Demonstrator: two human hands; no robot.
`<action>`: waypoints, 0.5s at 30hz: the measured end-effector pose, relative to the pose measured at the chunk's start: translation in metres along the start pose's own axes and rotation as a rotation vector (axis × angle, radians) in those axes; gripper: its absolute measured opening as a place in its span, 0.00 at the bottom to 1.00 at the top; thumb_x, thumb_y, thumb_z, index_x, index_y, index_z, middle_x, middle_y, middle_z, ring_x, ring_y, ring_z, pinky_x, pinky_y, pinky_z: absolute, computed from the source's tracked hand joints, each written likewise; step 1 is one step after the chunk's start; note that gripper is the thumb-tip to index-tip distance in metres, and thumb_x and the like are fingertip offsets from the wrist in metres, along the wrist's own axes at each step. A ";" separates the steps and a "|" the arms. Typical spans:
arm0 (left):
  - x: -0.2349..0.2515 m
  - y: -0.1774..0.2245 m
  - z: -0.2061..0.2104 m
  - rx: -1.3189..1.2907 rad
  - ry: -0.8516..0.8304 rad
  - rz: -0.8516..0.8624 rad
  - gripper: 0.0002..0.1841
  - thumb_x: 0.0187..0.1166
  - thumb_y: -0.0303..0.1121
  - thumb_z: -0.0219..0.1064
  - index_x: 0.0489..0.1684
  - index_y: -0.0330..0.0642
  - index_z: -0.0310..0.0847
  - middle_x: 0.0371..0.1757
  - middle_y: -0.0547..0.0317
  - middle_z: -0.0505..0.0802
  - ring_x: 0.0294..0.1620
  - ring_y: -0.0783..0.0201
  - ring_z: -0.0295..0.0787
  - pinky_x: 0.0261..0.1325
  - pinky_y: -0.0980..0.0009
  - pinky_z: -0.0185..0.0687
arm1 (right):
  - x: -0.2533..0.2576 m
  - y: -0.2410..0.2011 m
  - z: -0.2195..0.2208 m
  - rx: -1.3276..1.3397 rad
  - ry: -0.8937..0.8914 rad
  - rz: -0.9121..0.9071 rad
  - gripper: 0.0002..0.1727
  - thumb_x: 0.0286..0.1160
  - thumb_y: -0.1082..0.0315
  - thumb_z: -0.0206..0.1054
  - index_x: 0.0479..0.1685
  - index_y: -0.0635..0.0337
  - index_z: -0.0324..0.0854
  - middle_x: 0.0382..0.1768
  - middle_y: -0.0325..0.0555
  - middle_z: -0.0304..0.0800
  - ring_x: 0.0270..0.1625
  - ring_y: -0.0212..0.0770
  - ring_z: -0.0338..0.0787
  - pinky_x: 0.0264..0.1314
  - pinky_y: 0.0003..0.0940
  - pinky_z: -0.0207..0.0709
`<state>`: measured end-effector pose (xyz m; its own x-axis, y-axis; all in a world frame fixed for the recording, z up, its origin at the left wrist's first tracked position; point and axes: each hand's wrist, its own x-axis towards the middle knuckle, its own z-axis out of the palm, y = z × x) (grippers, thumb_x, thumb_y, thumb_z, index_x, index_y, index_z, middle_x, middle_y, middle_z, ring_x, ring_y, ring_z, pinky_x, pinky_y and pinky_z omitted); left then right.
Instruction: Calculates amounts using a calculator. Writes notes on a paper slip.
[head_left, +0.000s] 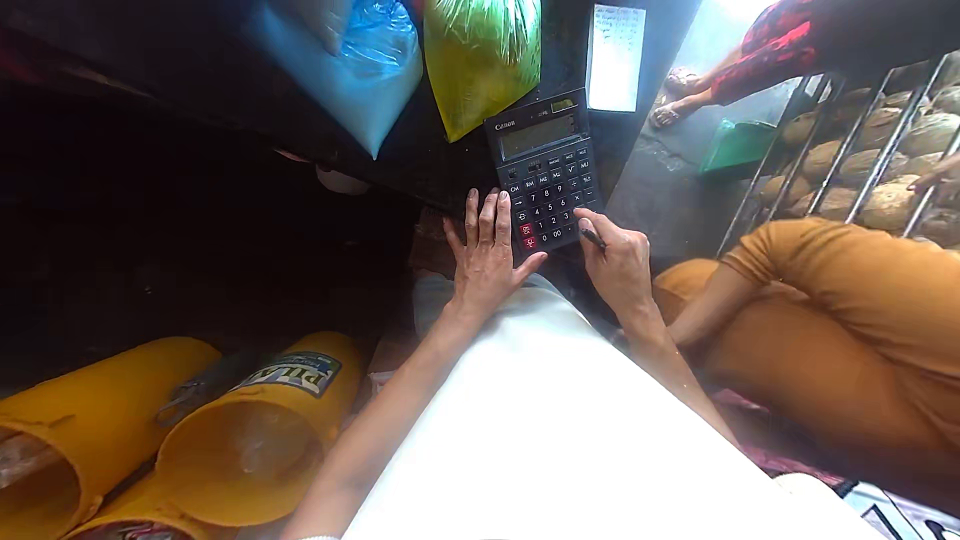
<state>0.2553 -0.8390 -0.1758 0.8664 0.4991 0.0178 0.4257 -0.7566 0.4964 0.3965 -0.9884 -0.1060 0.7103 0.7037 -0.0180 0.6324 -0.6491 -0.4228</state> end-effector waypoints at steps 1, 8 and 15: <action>0.001 -0.001 0.000 -0.001 0.001 0.007 0.57 0.70 0.75 0.59 0.95 0.44 0.48 0.94 0.48 0.59 0.96 0.42 0.38 0.86 0.24 0.31 | -0.002 0.001 -0.001 0.009 0.021 0.013 0.19 0.91 0.59 0.54 0.65 0.53 0.89 0.28 0.47 0.91 0.26 0.46 0.88 0.29 0.48 0.80; -0.001 -0.007 -0.001 -0.020 -0.032 0.034 0.55 0.73 0.75 0.57 0.96 0.46 0.48 0.95 0.50 0.57 0.96 0.41 0.37 0.86 0.24 0.31 | -0.015 0.009 0.001 0.041 0.070 0.056 0.19 0.90 0.60 0.54 0.64 0.55 0.90 0.28 0.46 0.91 0.24 0.42 0.85 0.28 0.43 0.79; -0.001 -0.005 -0.005 0.003 -0.053 0.018 0.54 0.74 0.75 0.54 0.96 0.47 0.47 0.95 0.50 0.57 0.96 0.41 0.39 0.85 0.24 0.34 | 0.000 -0.006 0.000 0.179 0.149 0.083 0.18 0.91 0.63 0.56 0.68 0.56 0.87 0.32 0.46 0.91 0.24 0.34 0.82 0.29 0.32 0.78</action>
<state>0.2509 -0.8335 -0.1737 0.8866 0.4621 -0.0192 0.4103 -0.7668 0.4936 0.3929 -0.9842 -0.1031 0.8038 0.5909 0.0685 0.5142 -0.6324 -0.5793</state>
